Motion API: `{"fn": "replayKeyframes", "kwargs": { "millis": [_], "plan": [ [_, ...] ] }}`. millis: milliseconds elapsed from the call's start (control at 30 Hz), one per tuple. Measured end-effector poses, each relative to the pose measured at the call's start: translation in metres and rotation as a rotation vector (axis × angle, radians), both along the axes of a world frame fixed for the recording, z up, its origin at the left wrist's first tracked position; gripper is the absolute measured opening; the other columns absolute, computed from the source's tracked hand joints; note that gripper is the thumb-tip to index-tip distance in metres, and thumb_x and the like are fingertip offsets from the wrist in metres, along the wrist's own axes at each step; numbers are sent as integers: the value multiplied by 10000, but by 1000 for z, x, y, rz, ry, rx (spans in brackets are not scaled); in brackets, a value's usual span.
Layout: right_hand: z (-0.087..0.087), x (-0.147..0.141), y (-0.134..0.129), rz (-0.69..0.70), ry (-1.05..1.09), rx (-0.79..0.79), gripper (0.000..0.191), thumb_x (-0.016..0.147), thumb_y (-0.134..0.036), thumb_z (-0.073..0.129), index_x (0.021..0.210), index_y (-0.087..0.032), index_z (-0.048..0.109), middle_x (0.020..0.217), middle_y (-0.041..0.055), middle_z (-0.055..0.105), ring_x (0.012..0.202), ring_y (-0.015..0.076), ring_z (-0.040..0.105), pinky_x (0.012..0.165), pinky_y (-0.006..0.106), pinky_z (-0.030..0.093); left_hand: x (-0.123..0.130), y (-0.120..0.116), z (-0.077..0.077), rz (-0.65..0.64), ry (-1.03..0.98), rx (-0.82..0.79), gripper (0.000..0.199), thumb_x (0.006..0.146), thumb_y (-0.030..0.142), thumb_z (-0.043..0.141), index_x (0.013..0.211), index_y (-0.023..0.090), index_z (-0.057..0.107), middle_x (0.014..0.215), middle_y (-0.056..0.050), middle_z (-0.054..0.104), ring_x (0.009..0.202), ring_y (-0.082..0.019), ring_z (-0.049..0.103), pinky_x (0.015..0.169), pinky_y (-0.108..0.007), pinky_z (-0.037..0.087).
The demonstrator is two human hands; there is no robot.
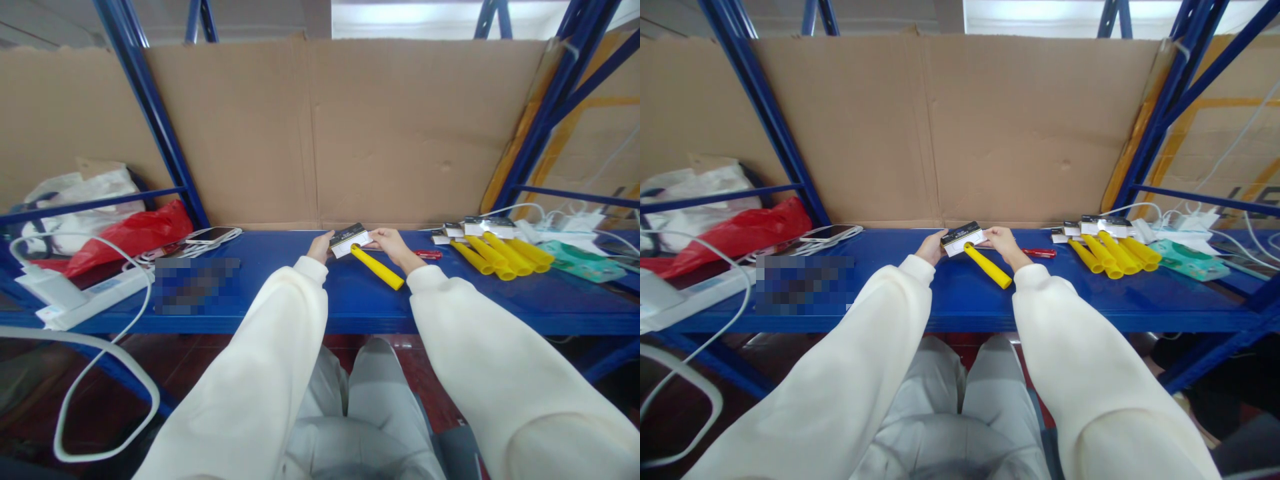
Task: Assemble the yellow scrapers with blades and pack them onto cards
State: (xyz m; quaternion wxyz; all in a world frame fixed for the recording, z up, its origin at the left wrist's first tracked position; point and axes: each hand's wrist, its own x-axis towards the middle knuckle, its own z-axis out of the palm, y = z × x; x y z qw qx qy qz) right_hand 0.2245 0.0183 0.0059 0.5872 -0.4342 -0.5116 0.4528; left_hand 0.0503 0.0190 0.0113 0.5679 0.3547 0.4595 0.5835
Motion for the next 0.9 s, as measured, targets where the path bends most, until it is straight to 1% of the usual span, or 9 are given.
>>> {"fn": "replayKeyframes", "kwargs": {
  "millis": [67,133,233,333,433,567,700,800,900],
  "plan": [
    [-1,1,2,-25,3,4,288,848,17,608,614,-150,623,653,25,718,694,131,726,856,303,616,0,-3,2,-29,46,19,114,888,167,606,798,128,664,576,-19,650,477,-136,605,534,-243,497],
    [-1,2,3,-43,5,17,261,835,5,630,628,-154,628,646,11,706,699,127,720,852,304,618,-1,-5,2,-40,103,44,86,844,112,644,761,130,659,566,-14,650,476,-130,599,539,-244,495],
    [-2,2,4,-53,6,34,230,816,-9,652,642,-159,629,664,2,704,721,125,716,849,302,619,-3,-4,0,-64,166,85,88,738,46,708,722,129,680,585,-27,676,553,-159,647,616,-283,536],
    [-2,2,3,-56,5,39,229,817,-13,645,644,-162,626,666,-1,699,722,121,713,839,295,621,-6,1,-4,-60,176,134,151,607,29,785,669,131,692,611,-38,695,674,-206,698,716,-328,564],
    [-2,2,2,-46,-4,35,224,821,-25,645,650,-168,626,657,-4,692,721,122,711,828,295,624,-9,7,-9,-34,167,157,193,535,7,798,600,137,670,598,-29,686,697,-206,701,758,-334,567],
    [-5,4,4,-17,-18,33,187,809,-53,680,672,-171,635,692,-3,707,713,124,710,837,311,623,-11,12,-13,11,166,132,234,509,-2,797,544,149,621,546,-8,646,642,-178,676,753,-328,564],
    [-6,6,5,16,-17,25,182,825,-53,660,691,-175,639,694,3,714,715,137,718,848,322,620,-10,13,-14,12,161,135,233,525,-15,775,554,149,613,540,1,644,582,-143,647,731,-308,566],
    [-5,4,4,33,-20,-35,192,848,-40,634,709,-173,640,690,12,717,700,130,719,858,307,613,-10,11,-13,18,150,126,217,540,-13,772,590,145,631,536,-2,645,594,-159,667,718,-317,578],
    [-5,3,1,88,-41,-75,161,816,-23,675,764,-172,645,766,28,745,734,123,729,882,285,598,-10,9,-12,55,125,112,192,573,-2,769,670,131,670,562,-18,662,634,-194,699,730,-355,591]
  ]
}}
